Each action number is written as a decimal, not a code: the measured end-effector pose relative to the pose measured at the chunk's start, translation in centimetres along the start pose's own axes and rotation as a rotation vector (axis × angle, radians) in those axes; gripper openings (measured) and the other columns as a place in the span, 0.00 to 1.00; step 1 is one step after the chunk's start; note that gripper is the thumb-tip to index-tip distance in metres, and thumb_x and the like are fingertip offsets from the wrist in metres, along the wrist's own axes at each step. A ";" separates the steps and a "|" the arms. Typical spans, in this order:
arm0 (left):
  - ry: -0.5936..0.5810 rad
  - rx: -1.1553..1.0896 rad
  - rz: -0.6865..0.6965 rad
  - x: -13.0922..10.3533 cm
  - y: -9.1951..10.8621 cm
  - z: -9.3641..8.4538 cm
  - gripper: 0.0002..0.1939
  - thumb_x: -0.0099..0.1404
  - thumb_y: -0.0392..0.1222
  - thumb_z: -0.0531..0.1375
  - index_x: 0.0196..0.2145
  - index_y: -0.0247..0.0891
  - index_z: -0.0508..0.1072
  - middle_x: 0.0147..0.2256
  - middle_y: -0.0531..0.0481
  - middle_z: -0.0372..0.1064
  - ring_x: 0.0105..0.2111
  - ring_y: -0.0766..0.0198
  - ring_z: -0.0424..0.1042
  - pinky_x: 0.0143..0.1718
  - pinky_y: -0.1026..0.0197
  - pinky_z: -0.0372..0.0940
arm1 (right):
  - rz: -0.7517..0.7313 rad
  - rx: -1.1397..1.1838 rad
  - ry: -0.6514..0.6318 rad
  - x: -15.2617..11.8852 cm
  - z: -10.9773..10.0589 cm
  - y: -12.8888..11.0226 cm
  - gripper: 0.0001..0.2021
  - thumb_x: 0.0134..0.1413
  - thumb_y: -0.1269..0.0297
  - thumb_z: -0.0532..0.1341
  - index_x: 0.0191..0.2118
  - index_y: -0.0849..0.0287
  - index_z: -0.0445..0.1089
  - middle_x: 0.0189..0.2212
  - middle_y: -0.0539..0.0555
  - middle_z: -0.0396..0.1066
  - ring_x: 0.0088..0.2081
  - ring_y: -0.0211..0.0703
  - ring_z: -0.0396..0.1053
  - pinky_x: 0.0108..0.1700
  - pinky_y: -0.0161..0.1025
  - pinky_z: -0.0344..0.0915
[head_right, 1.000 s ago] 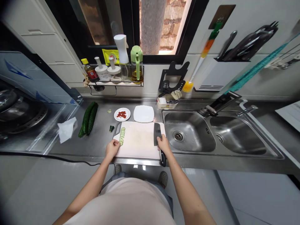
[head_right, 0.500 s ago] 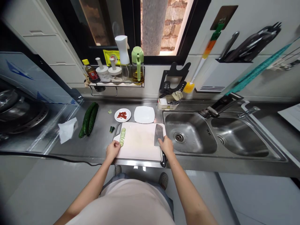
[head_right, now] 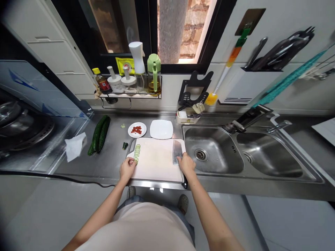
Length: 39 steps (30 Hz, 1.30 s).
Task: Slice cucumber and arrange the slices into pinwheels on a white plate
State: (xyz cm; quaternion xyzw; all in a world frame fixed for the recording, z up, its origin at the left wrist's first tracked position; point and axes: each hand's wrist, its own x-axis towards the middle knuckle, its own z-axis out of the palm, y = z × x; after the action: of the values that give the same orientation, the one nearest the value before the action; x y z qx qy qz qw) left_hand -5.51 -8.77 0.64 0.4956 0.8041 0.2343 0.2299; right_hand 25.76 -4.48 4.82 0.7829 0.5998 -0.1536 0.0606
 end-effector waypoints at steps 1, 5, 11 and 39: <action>0.017 -0.016 0.020 0.0 0.3 0.1 0.07 0.59 0.42 0.58 0.35 0.41 0.72 0.31 0.52 0.70 0.32 0.64 0.68 0.33 0.65 0.56 | 0.005 -0.014 -0.011 0.1 -0.2 -0.1 0.20 0.62 0.51 0.50 0.49 0.61 0.62 0.42 0.64 0.72 0.45 0.51 0.70 0.42 0.43 0.62; 0.035 -0.080 0.091 0.9 2.0 0.7 0.08 0.58 0.39 0.57 0.36 0.40 0.73 0.32 0.51 0.71 0.34 0.64 0.69 0.37 0.65 0.58 | 0.014 -0.041 -0.004 0.9 -1.4 -0.6 0.21 0.60 0.50 0.51 0.50 0.61 0.62 0.44 0.64 0.70 0.46 0.52 0.70 0.43 0.43 0.62; -0.052 -0.141 0.098 4.6 6.2 2.7 0.14 0.58 0.42 0.58 0.43 0.38 0.73 0.34 0.49 0.73 0.36 0.62 0.71 0.39 0.64 0.60 | -0.078 0.063 0.096 4.7 -3.2 -2.8 0.19 0.62 0.54 0.49 0.52 0.59 0.63 0.48 0.62 0.68 0.48 0.51 0.67 0.45 0.42 0.61; -0.256 -0.112 -0.127 14.9 12.8 8.8 0.02 0.54 0.36 0.58 0.27 0.38 0.71 0.21 0.49 0.72 0.27 0.59 0.72 0.30 0.63 0.60 | 0.107 0.160 0.033 14.0 -1.8 -7.3 0.18 0.53 0.52 0.56 0.44 0.56 0.73 0.54 0.62 0.57 0.57 0.59 0.49 0.55 0.53 0.46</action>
State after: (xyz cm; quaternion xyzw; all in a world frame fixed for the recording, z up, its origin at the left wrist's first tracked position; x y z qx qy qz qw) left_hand 2.62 11.15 -0.53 0.4560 0.7837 0.1986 0.3722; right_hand 22.36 10.90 2.78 0.8186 0.5439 -0.1848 -0.0037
